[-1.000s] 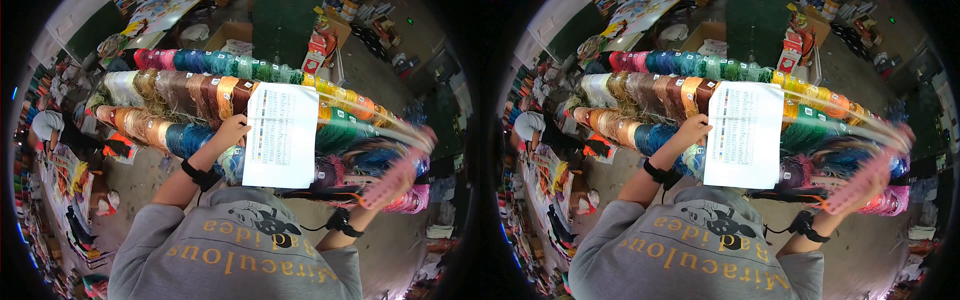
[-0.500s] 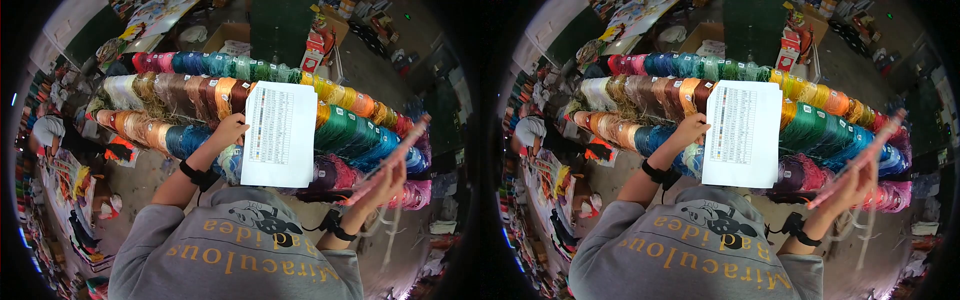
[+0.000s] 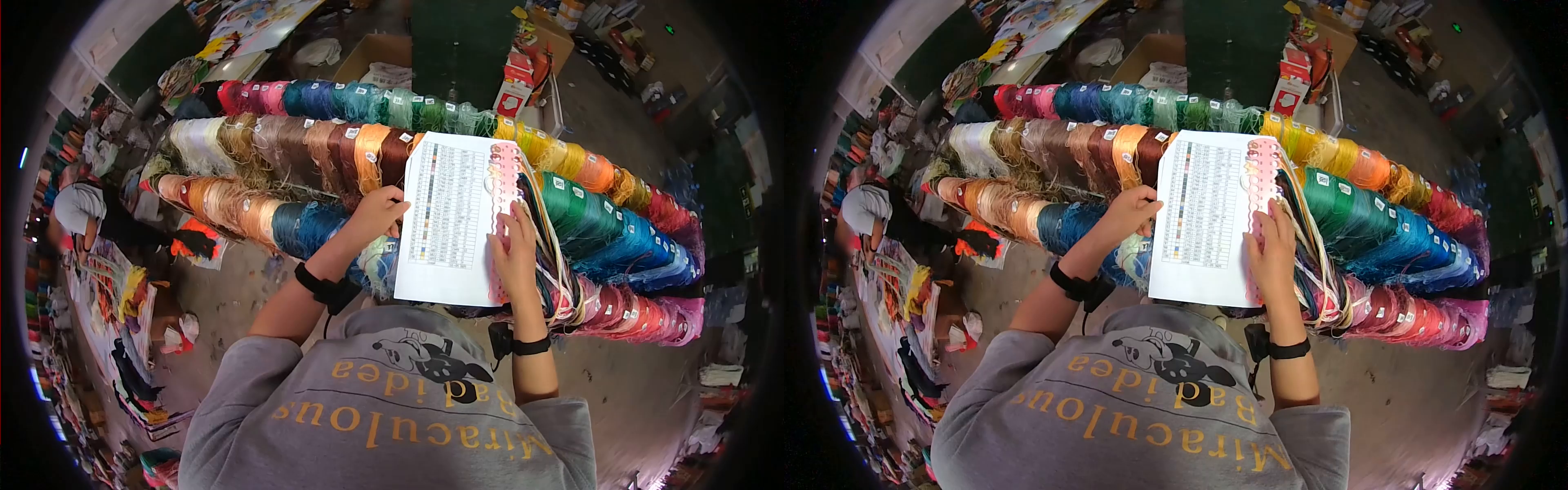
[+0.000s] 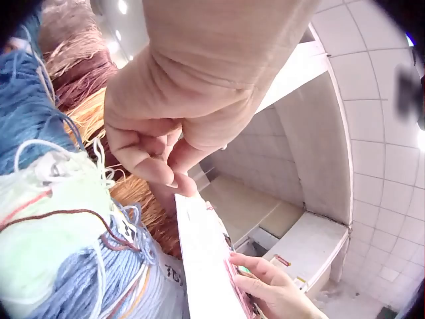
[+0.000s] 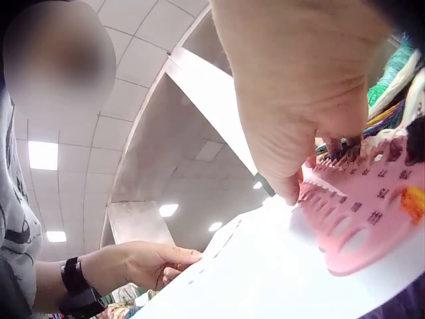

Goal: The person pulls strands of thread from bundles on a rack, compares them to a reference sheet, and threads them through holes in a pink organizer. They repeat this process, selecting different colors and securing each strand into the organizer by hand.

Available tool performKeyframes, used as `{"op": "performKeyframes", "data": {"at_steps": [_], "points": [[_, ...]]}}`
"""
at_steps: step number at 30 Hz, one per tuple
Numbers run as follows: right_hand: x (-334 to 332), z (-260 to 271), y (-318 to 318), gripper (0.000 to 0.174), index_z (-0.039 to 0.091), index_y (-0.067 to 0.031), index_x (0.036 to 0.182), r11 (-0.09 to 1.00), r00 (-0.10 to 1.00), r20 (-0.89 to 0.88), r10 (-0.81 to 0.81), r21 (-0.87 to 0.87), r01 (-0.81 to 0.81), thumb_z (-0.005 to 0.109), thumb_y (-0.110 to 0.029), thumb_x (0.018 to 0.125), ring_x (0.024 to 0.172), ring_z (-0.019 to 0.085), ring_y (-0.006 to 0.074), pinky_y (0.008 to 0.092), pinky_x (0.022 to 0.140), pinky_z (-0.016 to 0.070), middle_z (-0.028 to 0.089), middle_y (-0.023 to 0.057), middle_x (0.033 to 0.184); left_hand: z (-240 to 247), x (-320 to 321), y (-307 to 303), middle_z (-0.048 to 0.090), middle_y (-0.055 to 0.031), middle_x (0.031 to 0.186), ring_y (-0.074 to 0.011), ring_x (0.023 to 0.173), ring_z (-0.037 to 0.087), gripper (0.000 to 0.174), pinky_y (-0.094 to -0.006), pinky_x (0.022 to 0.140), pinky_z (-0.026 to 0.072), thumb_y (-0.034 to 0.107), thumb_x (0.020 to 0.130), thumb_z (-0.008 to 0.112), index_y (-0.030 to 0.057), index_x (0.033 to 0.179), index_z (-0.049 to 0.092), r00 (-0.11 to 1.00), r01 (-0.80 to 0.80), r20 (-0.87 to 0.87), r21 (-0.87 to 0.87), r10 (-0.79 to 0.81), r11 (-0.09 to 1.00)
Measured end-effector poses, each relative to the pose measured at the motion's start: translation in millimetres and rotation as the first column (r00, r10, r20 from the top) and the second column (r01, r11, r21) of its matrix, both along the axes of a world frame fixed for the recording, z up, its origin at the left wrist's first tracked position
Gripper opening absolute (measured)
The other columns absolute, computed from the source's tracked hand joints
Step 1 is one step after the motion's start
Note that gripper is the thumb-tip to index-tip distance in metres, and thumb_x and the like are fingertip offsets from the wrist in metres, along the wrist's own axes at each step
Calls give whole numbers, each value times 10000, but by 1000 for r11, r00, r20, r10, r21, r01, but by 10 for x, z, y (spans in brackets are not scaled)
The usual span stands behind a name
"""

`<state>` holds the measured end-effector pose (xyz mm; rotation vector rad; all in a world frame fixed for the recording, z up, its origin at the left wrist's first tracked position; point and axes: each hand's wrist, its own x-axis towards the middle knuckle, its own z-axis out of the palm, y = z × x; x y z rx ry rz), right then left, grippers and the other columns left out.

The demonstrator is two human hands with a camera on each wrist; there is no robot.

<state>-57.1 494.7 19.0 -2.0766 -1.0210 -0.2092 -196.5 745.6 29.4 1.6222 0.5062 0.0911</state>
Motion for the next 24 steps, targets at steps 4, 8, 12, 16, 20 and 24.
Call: {"op": "performKeyframes", "data": {"at_steps": [4,8,12,16,20,24], "points": [[-8,94,-59,343,567,-8,1089,1000,1000,22,3,-12,-2,637,-64,758,1183,435,379,421,997,348,477,207,1284,10,-17,68,634,-50,749,-77,500,535,191,-197,463,427,184,918,532,13,995,567,999,-32,17,28,32,999],[-5,150,-113,312,566,24,1079,1000,1000,-11,16,5,-16,617,-65,784,1141,484,378,402,988,367,519,225,1232,144,-83,378,646,-53,773,-78,497,532,217,-193,462,427,219,920,538,14,977,579,996,-69,64,137,60,988],[-61,233,-152,318,554,42,1088,1000,1000,-22,9,-25,-10,614,-56,792,1146,489,359,386,994,366,519,220,1236,411,-124,976,642,-35,753,-68,484,535,204,-179,443,415,237,917,540,46,937,608,986,-115,135,155,95,981],[-94,230,-174,337,549,28,1128,999,1000,15,-20,-40,20,632,-75,818,1128,514,316,363,969,388,547,182,1218,623,-71,1868,642,-58,707,-97,459,540,180,-209,409,411,193,890,553,27,888,624,954,-295,127,207,273,933],[-169,297,-198,324,546,45,1147,992,989,-98,-109,-66,103,586,-87,854,1066,556,288,329,938,405,585,186,1146,699,-12,2767,637,-71,675,-114,442,542,159,-238,402,426,159,851,575,12,857,637,924,-382,112,271,365,884],[-256,427,-190,286,563,44,1123,986,972,-168,-164,-59,156,572,-64,859,1040,561,308,346,920,412,595,186,1111,626,245,3278,628,-53,650,-115,465,565,156,-254,428,462,167,804,638,13,804,658,943,-297,9,477,334,827]]}}
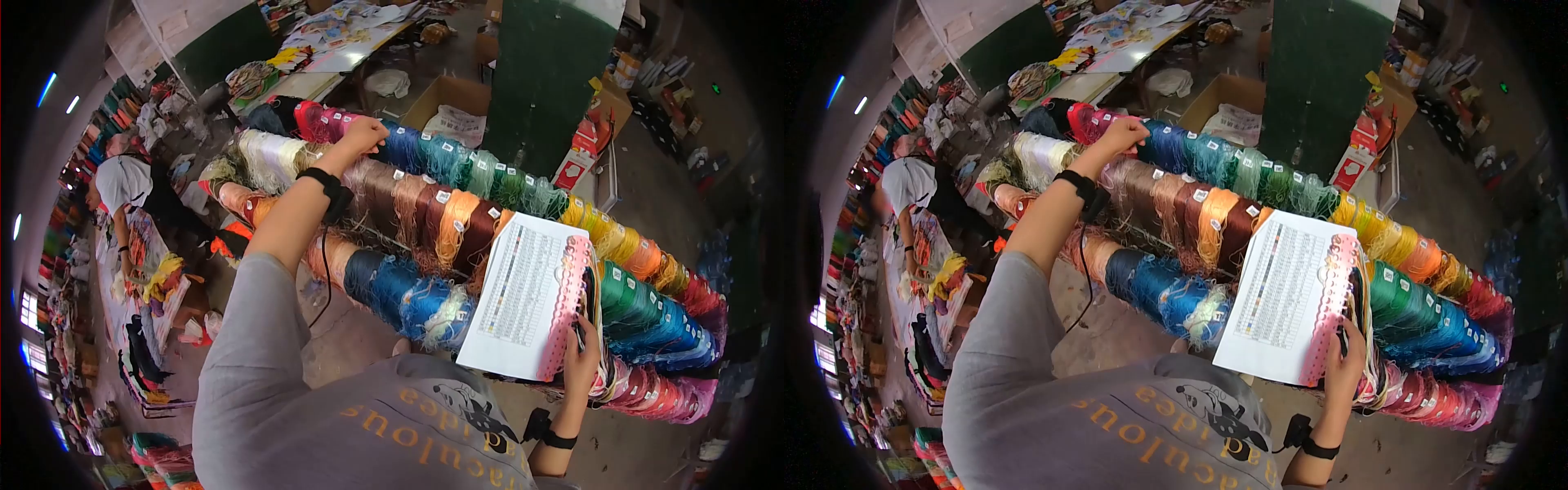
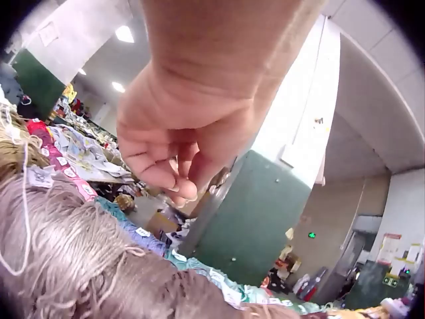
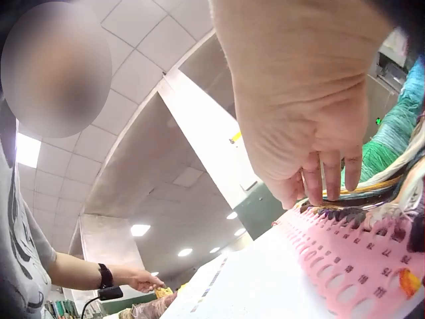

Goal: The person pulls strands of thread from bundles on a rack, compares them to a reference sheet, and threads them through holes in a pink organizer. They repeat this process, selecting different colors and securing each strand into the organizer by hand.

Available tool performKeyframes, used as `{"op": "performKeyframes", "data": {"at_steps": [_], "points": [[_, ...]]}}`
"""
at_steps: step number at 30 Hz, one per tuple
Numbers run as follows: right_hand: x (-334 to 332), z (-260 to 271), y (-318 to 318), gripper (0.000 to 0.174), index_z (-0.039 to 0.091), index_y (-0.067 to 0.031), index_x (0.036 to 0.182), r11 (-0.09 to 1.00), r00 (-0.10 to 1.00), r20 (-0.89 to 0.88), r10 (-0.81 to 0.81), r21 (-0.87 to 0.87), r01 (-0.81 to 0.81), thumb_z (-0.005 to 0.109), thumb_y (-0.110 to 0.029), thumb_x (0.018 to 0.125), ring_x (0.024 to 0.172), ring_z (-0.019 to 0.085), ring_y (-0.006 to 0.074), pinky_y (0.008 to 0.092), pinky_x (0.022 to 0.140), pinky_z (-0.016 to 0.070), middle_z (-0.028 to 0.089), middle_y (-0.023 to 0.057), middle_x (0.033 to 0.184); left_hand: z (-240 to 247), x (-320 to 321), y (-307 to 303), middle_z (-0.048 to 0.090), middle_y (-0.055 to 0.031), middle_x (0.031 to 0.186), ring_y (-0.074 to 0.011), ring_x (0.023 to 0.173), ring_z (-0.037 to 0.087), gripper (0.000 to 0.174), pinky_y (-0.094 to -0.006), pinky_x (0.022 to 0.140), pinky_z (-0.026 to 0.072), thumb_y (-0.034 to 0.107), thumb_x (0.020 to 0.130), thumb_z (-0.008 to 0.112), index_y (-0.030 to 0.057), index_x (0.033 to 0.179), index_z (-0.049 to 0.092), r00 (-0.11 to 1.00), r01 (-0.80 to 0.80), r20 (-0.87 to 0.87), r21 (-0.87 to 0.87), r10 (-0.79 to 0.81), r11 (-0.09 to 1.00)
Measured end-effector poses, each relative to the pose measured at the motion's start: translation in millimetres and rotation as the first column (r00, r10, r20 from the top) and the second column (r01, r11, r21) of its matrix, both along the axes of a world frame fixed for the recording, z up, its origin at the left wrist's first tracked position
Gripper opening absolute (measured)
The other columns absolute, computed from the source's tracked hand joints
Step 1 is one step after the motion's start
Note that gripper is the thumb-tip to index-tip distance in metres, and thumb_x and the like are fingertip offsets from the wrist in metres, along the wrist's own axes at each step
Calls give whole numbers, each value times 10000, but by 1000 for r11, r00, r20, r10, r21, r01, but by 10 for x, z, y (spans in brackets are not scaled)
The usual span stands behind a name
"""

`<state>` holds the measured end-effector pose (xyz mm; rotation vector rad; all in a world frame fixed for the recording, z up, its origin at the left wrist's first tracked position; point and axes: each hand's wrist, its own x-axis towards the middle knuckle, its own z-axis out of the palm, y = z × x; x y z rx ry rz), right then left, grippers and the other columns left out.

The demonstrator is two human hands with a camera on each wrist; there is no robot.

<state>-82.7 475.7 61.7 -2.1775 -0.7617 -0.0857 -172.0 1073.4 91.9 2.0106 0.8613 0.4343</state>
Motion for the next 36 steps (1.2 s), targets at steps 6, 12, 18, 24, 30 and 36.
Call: {"op": "performKeyframes", "data": {"at_steps": [6,12,18,24,30,36], "points": [[-115,92,12,261,563,46,1111,992,989,-76,-127,12,128,561,-45,866,1029,567,265,328,906,417,604,164,1105,-235,611,420,653,-79,682,-175,522,614,128,-291,519,504,149,760,656,35,804,693,986,151,-106,251,-128,956],[-233,-58,-143,251,565,42,1111,973,965,-129,-229,-30,227,553,-51,877,982,568,230,315,867,433,607,148,1085,-457,1102,597,631,-167,1085,-318,1038,593,284,-396,872,469,267,755,685,110,993,690,869,215,-494,327,-27,920],[-385,-45,-157,228,568,40,1102,940,924,-181,-337,-13,340,540,-49,894,940,562,202,297,813,443,605,128,1067,-768,1433,877,610,-151,1151,-329,1088,570,429,-400,875,469,287,738,731,52,1085,642,750,301,-662,355,10,885],[-476,10,-178,213,565,39,1094,926,911,-166,-377,-72,370,527,-32,897,878,571,186,277,776,453,604,128,1046,-870,1570,940,597,-147,1176,-324,1104,562,441,-408,871,474,265,720,745,57,1094,639,724,324,-690,380,32,867],[-449,9,-130,218,561,36,1100,925,909,-173,-380,-55,376,532,-44,899,886,571,180,272,738,460,609,122,1029,-715,1455,1059,644,-206,931,-362,891,616,230,-403,765,488,208,742,688,62,921,683,781,352,-624,395,-33,848],[-411,70,18,249,561,22,1130,928,905,-214,-367,-21,372,548,-87,906,900,565,160,253,716,462,608,101,1033,-545,1255,1151,669,-166,810,-324,763,646,199,-393,691,500,190,783,668,16,879,678,855,435,-476,439,-207,786]]}}
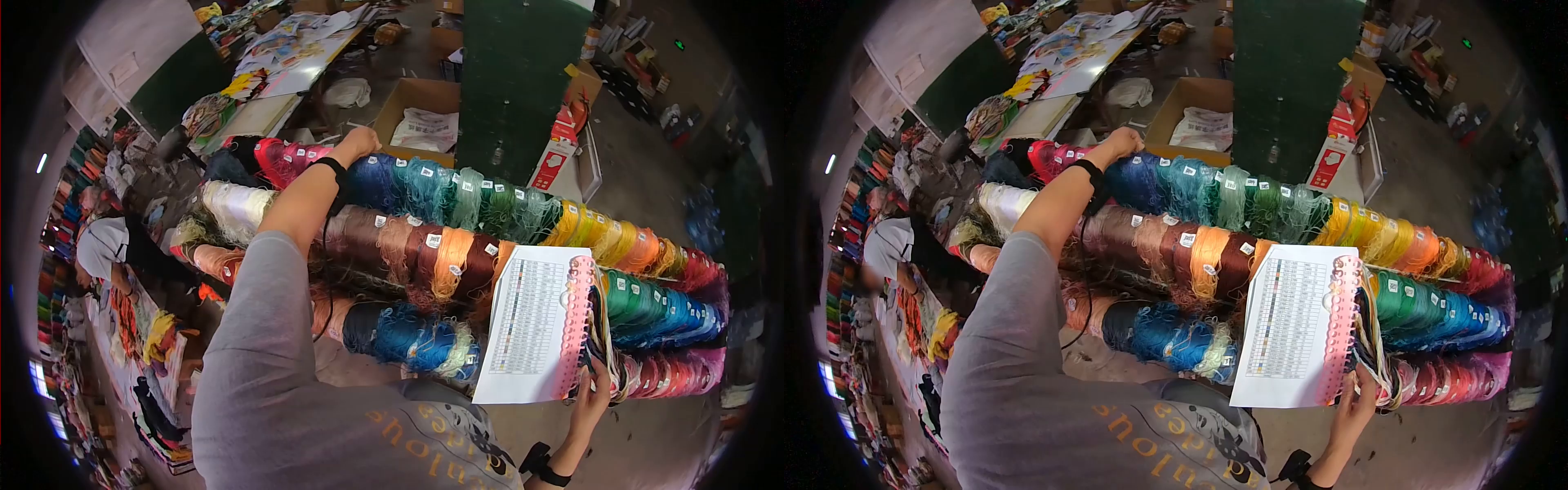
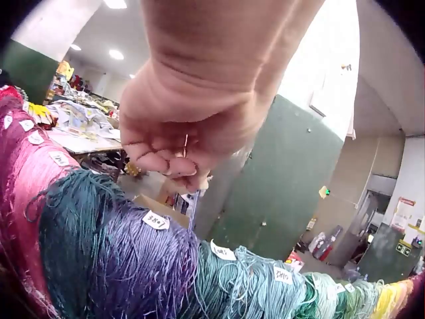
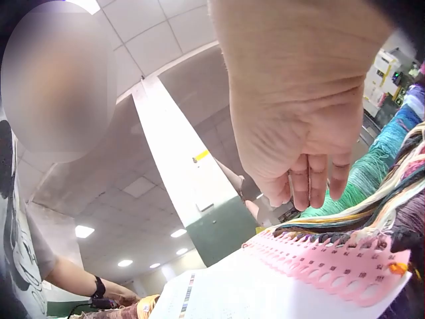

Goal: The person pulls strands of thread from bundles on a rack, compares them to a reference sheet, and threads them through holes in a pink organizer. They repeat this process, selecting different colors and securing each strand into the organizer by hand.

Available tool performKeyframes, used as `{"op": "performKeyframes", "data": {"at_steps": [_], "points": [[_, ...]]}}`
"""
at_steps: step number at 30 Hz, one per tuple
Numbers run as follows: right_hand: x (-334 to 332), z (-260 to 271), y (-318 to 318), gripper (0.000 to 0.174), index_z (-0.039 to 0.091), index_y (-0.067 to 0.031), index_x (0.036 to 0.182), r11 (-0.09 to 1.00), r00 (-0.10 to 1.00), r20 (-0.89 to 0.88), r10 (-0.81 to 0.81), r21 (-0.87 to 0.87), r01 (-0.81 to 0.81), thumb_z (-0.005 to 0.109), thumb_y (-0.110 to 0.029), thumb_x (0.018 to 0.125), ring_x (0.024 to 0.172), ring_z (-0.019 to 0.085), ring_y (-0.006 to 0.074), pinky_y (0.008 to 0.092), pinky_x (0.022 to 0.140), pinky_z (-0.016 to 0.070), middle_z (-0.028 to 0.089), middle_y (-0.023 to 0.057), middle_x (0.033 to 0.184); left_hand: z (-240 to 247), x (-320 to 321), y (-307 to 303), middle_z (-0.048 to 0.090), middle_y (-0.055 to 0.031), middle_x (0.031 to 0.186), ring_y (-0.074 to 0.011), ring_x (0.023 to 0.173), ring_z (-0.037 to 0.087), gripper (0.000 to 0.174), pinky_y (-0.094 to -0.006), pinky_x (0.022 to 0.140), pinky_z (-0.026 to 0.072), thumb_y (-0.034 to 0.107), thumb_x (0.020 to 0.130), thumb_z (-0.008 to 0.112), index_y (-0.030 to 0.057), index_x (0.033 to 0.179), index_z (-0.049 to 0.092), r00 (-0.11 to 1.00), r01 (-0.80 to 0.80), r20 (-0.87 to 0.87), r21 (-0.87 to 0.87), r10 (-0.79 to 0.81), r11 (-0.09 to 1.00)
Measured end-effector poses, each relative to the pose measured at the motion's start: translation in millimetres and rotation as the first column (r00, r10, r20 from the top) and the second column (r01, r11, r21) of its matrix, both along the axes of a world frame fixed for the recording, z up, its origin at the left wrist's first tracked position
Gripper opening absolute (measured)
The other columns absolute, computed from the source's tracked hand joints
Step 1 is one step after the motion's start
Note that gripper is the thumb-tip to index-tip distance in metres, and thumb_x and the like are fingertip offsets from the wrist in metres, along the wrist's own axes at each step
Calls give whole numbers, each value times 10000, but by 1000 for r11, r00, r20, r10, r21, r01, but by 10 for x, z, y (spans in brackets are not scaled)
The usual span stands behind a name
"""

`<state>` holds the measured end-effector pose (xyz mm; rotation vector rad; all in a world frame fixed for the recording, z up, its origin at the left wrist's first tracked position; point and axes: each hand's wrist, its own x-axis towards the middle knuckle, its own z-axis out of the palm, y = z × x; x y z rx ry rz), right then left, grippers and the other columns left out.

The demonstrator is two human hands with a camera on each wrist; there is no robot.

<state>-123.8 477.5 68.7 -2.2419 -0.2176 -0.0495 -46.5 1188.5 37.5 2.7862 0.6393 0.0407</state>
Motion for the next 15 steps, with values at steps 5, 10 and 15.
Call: {"op": "performKeyframes", "data": {"at_steps": [5,10,15], "points": [[19,4,26,258,562,15,1140,995,993,81,87,-57,-83,543,-102,912,899,536,150,250,724,454,589,86,1067,58,-80,-6,546,-30,597,-114,494,480,128,-274,458,413,145,812,635,62,715,628,940,-187,144,-543,310,819],[4,-24,21,261,558,22,1142,997,997,10,71,9,-71,539,-97,910,907,526,157,272,759,453,591,84,1069,244,-135,-168,565,4,631,-79,502,492,132,-229,458,424,182,873,600,84,784,602,931,-217,35,-748,363,627],[57,60,51,242,563,40,1114,988,984,101,145,-70,-139,534,-72,901,914,553,178,287,794,450,599,106,1079,484,-164,-382,615,20,760,-50,578,527,108,-216,514,469,203,921,551,101,883,557,948,-119,3,-924,318,362]]}}
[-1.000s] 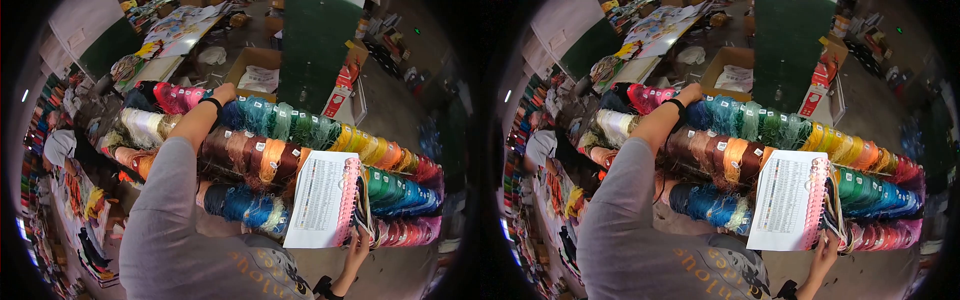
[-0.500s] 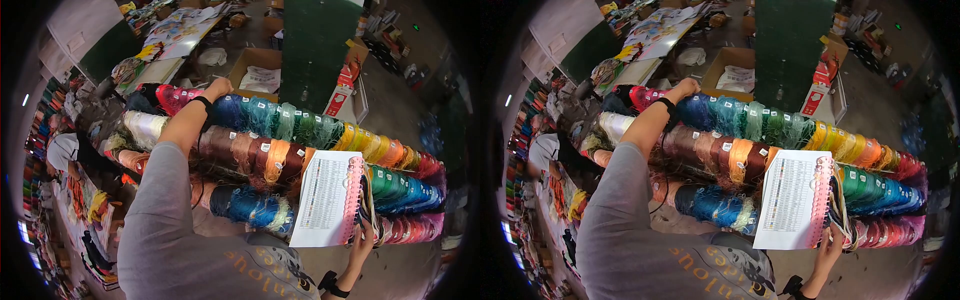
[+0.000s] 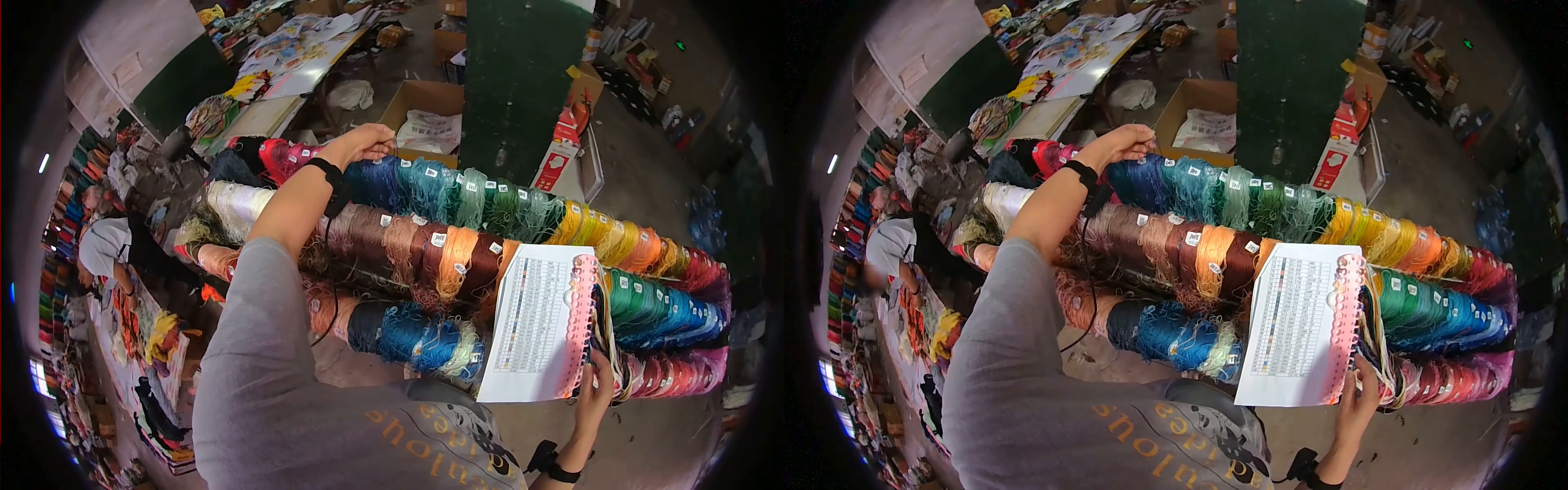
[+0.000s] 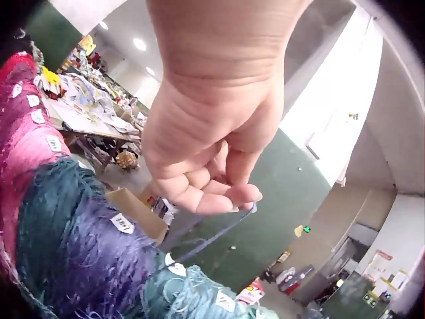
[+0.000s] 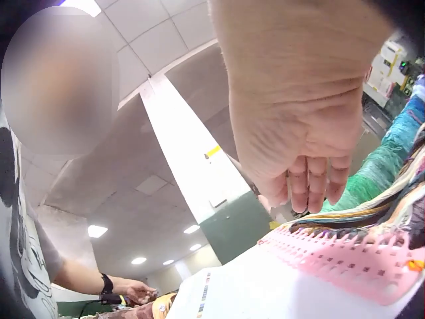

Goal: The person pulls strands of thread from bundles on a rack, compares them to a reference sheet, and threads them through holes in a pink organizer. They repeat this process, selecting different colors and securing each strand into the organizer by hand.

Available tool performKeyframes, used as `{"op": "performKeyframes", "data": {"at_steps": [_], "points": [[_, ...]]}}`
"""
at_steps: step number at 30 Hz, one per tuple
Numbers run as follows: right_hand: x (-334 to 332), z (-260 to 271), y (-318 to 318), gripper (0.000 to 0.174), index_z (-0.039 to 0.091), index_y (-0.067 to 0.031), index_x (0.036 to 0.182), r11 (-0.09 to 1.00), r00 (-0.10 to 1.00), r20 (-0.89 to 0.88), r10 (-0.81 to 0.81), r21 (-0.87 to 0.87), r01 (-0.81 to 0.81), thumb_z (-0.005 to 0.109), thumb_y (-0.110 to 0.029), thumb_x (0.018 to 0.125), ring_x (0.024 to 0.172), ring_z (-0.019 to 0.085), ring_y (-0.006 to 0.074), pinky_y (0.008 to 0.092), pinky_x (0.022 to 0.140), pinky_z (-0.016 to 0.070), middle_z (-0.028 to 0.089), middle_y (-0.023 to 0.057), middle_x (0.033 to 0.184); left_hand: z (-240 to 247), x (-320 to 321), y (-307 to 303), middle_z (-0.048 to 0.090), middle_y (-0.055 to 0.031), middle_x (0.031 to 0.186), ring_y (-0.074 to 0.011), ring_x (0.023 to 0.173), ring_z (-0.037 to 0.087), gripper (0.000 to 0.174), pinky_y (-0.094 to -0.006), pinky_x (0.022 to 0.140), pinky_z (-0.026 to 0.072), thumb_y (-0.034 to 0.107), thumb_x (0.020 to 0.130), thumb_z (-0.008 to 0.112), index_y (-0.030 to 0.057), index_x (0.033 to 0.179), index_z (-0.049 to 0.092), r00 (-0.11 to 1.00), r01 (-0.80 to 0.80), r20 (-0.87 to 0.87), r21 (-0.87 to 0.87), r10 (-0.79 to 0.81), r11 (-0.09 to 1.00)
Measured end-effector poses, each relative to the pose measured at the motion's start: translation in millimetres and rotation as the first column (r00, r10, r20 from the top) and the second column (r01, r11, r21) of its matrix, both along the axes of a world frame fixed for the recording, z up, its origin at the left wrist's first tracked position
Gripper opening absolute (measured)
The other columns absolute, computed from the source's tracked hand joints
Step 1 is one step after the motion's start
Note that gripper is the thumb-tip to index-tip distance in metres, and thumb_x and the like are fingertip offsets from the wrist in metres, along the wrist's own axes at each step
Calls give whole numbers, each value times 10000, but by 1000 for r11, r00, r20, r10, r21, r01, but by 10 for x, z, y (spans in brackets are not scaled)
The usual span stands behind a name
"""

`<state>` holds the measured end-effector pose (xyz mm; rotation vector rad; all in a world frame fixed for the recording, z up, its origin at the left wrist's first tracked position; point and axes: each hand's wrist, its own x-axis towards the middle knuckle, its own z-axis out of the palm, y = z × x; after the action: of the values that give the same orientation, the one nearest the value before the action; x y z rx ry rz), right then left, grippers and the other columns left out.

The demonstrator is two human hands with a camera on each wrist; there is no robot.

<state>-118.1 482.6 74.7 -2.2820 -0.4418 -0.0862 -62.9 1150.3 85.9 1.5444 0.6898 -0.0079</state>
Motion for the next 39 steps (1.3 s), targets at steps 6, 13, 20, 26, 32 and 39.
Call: {"op": "performKeyframes", "data": {"at_steps": [6,13,20,26,32,39], "points": [[170,960,910,171,579,41,1028,868,898,-194,395,399,-296,530,-63,901,897,604,157,257,784,464,627,111,990,416,-116,-345,608,12,816,-57,651,540,105,-201,607,477,189,926,542,86,918,559,962,200,234,-252,-141,947],[619,1203,2776,232,591,-42,1050,698,657,-309,688,531,-480,554,-223,909,790,621,109,217,629,426,626,20,933,728,-411,-710,633,-20,846,-76,714,605,448,-214,656,519,115,939,495,89,1371,380,880,406,390,-319,-272,856],[798,818,4166,181,609,-45,929,754,640,-472,606,598,-273,601,-213,863,619,555,87,219,512,395,615,11,772,818,-652,-844,651,-135,976,-192,844,672,616,-275,736,568,27,904,504,148,1441,229,870,444,382,-328,-313,834],[756,732,4428,168,587,-40,823,723,668,-434,605,650,-232,607,-204,854,575,512,81,220,497,367,585,12,703,791,-776,-708,611,-158,1053,-188,879,654,583,-294,763,555,121,923,489,143,1443,227,874,432,366,-280,-321,857],[645,788,4485,145,567,-38,887,698,660,-429,618,685,-209,537,-179,886,541,509,94,216,475,353,586,28,798,708,-657,-672,559,-52,1023,-113,710,586,534,-226,619,495,216,937,490,120,1424,291,884,359,388,-204,-262,911],[769,661,4531,195,553,-44,879,641,651,-424,630,757,-127,531,-232,922,556,526,84,215,478,357,576,26,795,805,-657,-789,540,8,914,-64,608,495,459,-191,555,412,258,934,524,95,1350,422,887,305,433,-278,-164,911]]}}
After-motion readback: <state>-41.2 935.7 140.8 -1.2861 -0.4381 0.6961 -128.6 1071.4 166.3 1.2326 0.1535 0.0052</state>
